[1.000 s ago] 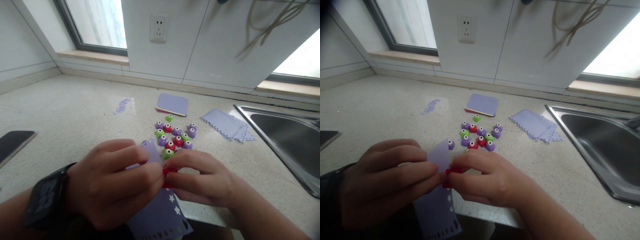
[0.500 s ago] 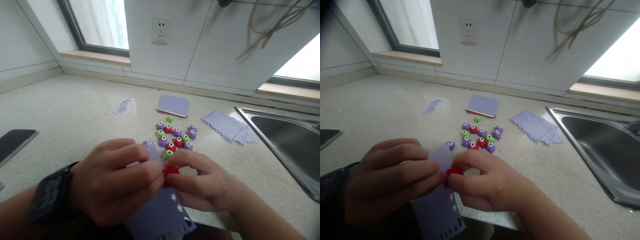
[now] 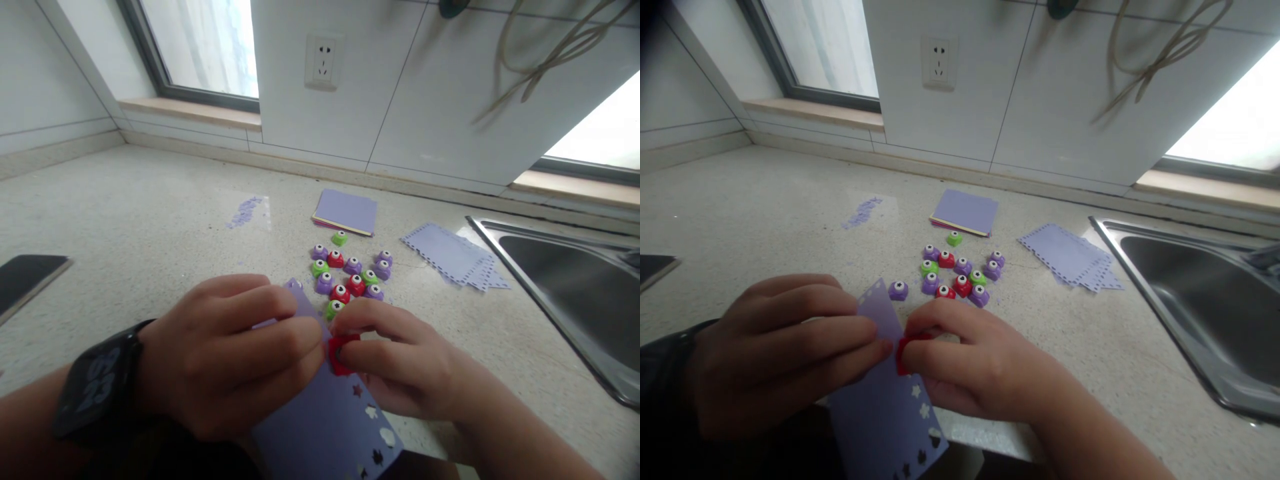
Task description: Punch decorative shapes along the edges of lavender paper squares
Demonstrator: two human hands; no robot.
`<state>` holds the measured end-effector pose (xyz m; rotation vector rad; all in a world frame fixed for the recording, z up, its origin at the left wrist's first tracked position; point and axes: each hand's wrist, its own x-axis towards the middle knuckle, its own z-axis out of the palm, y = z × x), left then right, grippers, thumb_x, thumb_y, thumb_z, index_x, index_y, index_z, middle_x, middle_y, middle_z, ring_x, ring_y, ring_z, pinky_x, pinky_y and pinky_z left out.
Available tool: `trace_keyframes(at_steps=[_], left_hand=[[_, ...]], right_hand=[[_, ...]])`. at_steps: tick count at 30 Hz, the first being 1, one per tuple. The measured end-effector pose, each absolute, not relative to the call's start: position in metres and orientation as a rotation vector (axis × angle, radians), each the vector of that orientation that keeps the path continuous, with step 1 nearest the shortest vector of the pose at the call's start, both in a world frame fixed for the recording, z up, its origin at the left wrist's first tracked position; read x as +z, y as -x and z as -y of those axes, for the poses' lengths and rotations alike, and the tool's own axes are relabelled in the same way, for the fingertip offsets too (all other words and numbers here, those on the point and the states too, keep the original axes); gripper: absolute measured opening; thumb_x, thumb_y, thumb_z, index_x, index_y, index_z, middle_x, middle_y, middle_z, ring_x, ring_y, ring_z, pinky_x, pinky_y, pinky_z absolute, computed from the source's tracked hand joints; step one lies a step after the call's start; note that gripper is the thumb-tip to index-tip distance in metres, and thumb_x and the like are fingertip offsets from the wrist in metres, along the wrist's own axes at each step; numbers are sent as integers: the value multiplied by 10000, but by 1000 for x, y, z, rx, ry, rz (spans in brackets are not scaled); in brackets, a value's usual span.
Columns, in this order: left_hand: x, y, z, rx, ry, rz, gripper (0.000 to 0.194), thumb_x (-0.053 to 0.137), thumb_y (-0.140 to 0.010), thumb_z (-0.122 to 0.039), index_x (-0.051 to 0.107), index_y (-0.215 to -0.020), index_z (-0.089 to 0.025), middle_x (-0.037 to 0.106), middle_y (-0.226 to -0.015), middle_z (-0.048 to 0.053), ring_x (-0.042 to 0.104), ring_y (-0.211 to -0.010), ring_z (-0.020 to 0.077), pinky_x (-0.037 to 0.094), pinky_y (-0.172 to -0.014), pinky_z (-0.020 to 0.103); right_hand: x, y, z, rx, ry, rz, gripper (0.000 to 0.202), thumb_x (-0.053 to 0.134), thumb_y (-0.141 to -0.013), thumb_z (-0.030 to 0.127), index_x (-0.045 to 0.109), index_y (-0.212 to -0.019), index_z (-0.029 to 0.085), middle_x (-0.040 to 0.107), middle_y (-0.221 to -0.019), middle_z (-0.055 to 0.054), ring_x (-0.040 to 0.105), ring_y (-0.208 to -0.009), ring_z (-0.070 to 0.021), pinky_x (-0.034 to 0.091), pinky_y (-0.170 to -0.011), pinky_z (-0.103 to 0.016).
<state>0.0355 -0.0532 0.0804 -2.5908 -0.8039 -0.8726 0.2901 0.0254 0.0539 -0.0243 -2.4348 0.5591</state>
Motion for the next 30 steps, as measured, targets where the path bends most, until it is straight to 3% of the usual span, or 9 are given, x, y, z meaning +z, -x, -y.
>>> trace_keyframes(at_steps=[7,12,16,20,22,24,26,27,30], left_hand=[[69,-13,21,-911,2465,860,103,662,-955,-167,680,-1032,-234,767,-916,11,678,-783,172,570,-687,325],[51,3,1,-803,2415,1153,84,610,-969,-202,688,-979,-232,773,-855,31,706,-784,222,571,-704,377],[41,12,-7,-776,2402,1379,233,559,-998,-202,698,-1185,-208,795,-1081,94,738,-988,275,598,-867,446],[45,8,0,-849,2587,1209,303,604,-999,-247,660,-1293,-196,760,-1194,116,705,-1086,272,587,-938,455],[50,-4,11,-897,2673,1046,426,676,-971,-379,624,-1342,-174,727,-1237,144,686,-1114,280,590,-934,448],[53,-19,25,-950,2646,979,684,718,-889,-620,601,-1353,-131,698,-1220,176,668,-1110,311,592,-938,477],[54,-35,38,-999,2613,967,784,734,-826,-709,607,-1296,-95,691,-1150,175,652,-1083,319,595,-934,484],[54,-42,44,-1049,2580,942,703,752,-841,-654,623,-1239,-88,692,-1102,165,650,-1040,311,597,-912,481],[55,-53,52,-1013,2547,1056,258,724,-905,-202,664,-1144,-126,711,-1023,99,652,-926,249,594,-843,419]], right_hand=[[55,-289,-33,623,46,2371,173,630,-980,128,619,-1142,188,717,-1106,-114,713,-1009,-184,622,-881,-310],[54,-289,-37,555,95,2348,183,638,-959,106,614,-1115,198,717,-1064,-99,713,-1011,-190,626,-881,-322],[53,-289,-41,474,110,2335,199,649,-946,88,620,-1117,187,705,-1061,-99,709,-1012,-190,628,-899,-331],[51,-290,-45,432,130,2316,195,662,-949,96,634,-1123,178,701,-1052,-94,708,-990,-186,631,-880,-324],[50,-291,-46,413,148,2316,190,666,-958,121,640,-1136,183,702,-1059,-94,709,-993,-191,635,-867,-327],[49,-293,-47,393,166,2310,195,675,-960,142,647,-1150,179,698,-1081,-100,707,-1016,-198,636,-875,-335],[48,-294,-47,375,186,2306,210,686,-953,146,654,-1159,174,691,-1111,-106,701,-1054,-204,633,-900,-340],[47,-295,-47,366,194,2302,220,695,-946,143,657,-1161,170,688,-1123,-109,697,-1070,-206,631,-909,-340],[47,-294,-47,341,194,2278,248,730,-915,116,662,-1150,155,685,-1122,-108,694,-1064,-197,627,-910,-317]])
